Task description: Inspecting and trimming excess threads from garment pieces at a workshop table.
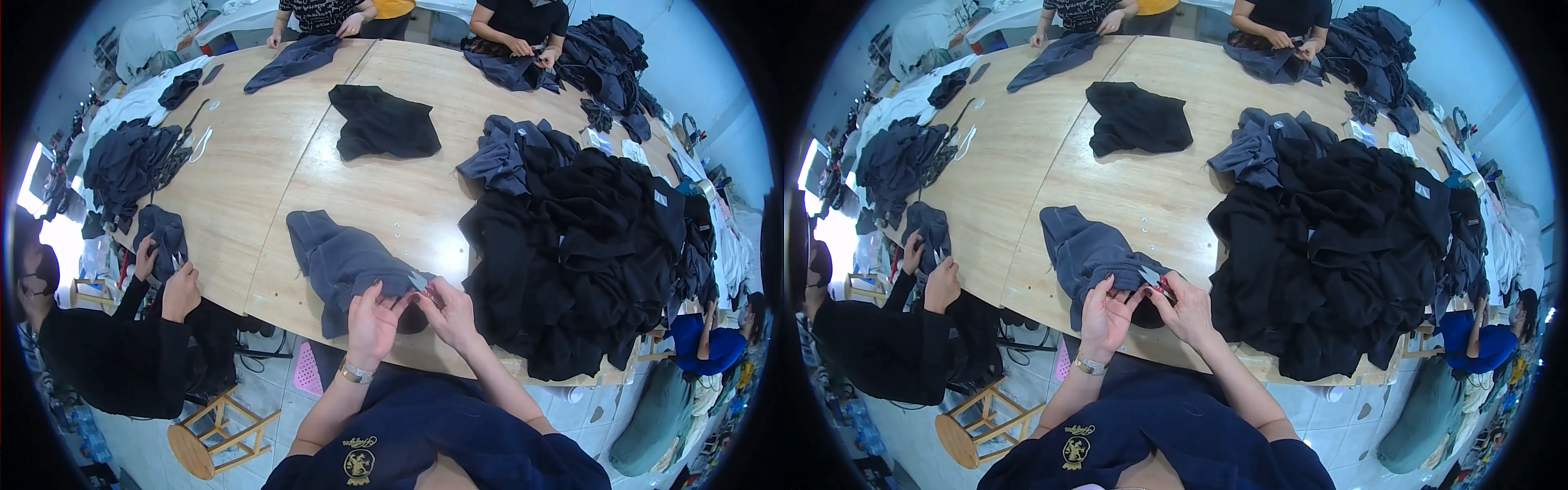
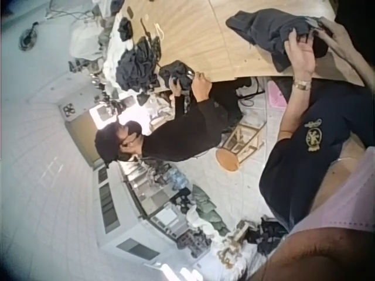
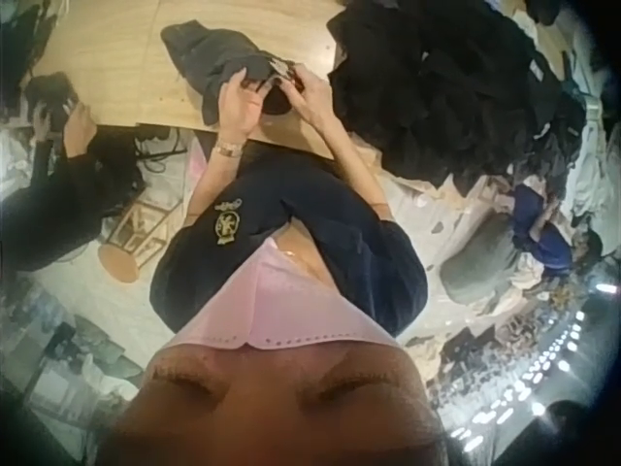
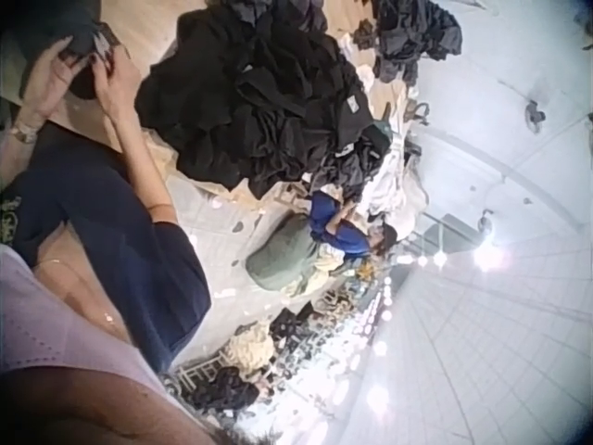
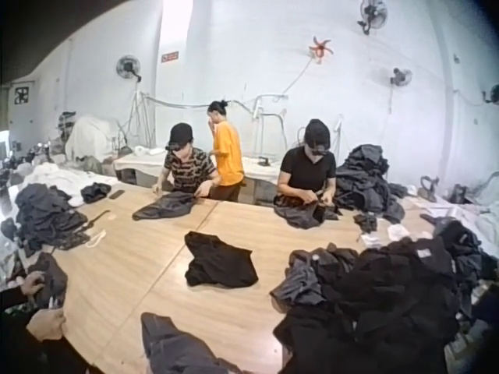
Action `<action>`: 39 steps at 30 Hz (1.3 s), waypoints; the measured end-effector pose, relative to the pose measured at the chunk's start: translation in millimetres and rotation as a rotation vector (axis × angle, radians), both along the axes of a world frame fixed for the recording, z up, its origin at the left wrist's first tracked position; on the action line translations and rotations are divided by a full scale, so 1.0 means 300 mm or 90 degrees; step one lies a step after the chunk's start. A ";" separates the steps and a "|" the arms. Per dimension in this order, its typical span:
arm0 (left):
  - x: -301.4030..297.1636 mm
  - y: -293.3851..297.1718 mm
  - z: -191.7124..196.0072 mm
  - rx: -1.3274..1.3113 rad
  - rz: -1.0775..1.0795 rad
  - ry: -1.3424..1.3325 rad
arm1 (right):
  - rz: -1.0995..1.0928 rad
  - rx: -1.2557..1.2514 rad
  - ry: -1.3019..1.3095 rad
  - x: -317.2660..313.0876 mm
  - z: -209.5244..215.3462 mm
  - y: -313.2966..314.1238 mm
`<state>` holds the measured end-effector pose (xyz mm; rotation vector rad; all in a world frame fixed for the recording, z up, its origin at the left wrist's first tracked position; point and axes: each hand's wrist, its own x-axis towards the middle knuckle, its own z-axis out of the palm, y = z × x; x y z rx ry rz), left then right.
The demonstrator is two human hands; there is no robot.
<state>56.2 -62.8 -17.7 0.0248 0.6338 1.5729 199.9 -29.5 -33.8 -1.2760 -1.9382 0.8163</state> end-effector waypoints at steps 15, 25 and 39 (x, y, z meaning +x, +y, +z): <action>0.016 -0.019 -0.034 0.083 0.009 0.139 | 0.006 0.090 -0.064 0.000 0.020 0.016; 0.021 -0.023 -0.059 0.121 0.026 0.274 | 0.053 0.085 -0.074 -0.003 0.046 0.023; 0.030 -0.025 -0.060 0.132 0.021 0.297 | 0.058 0.152 -0.063 -0.015 0.053 0.037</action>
